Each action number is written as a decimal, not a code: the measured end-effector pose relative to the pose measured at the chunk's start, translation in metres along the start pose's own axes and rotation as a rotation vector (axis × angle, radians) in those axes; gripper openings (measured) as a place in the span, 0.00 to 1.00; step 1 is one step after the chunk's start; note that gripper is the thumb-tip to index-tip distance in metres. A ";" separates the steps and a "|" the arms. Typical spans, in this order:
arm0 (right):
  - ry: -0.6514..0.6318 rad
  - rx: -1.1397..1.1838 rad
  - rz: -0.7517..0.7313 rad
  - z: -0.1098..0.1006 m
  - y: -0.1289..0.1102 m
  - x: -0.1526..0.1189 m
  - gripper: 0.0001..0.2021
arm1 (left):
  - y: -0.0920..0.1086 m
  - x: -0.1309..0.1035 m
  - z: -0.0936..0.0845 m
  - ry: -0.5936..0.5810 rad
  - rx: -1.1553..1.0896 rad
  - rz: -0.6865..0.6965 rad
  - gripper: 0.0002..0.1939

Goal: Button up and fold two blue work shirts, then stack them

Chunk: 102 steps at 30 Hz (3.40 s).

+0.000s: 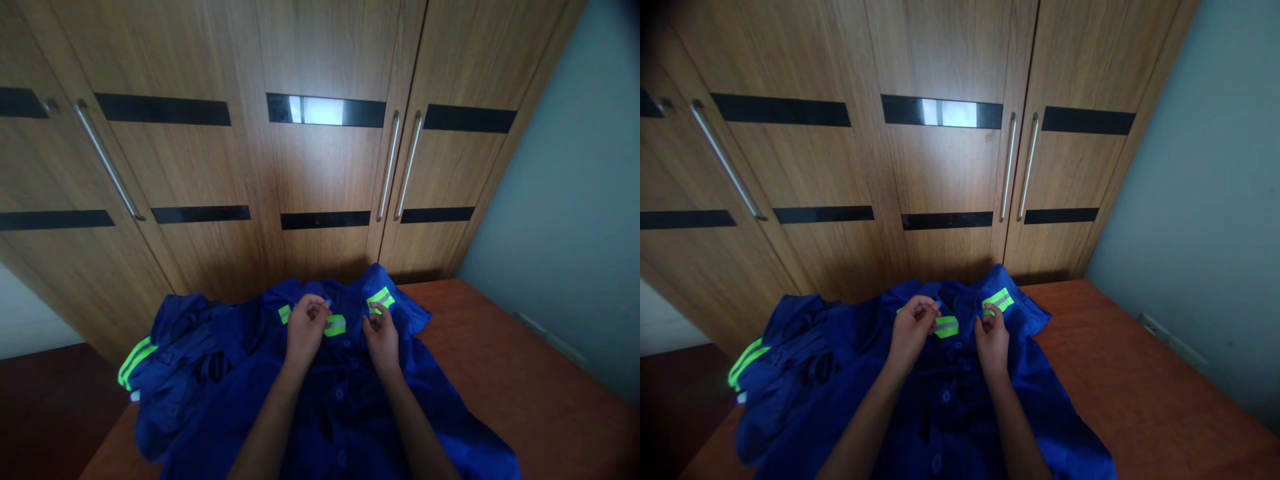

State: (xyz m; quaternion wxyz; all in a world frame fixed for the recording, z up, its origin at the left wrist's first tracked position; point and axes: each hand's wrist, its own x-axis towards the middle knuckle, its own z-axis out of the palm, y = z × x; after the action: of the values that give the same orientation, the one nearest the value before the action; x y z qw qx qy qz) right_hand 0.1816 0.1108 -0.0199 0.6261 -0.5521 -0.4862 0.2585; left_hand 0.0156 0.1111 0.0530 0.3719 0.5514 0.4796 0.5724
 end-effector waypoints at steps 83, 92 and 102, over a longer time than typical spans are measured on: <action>-0.452 0.104 -0.028 0.012 -0.024 -0.023 0.23 | 0.001 -0.009 0.010 -0.174 0.813 0.379 0.09; -0.435 0.013 -0.096 0.012 -0.030 -0.027 0.24 | 0.004 -0.009 0.010 -0.215 0.771 0.398 0.11; -0.455 -0.179 -0.171 0.014 -0.028 -0.031 0.30 | 0.006 -0.011 0.012 -0.191 0.802 0.332 0.04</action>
State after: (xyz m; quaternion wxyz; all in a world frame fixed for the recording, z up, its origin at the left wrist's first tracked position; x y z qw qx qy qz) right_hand 0.1508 0.0830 -0.0046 0.4688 -0.4897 -0.6804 0.2783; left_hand 0.0296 0.1002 0.0552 0.0742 0.7722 0.5320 0.3394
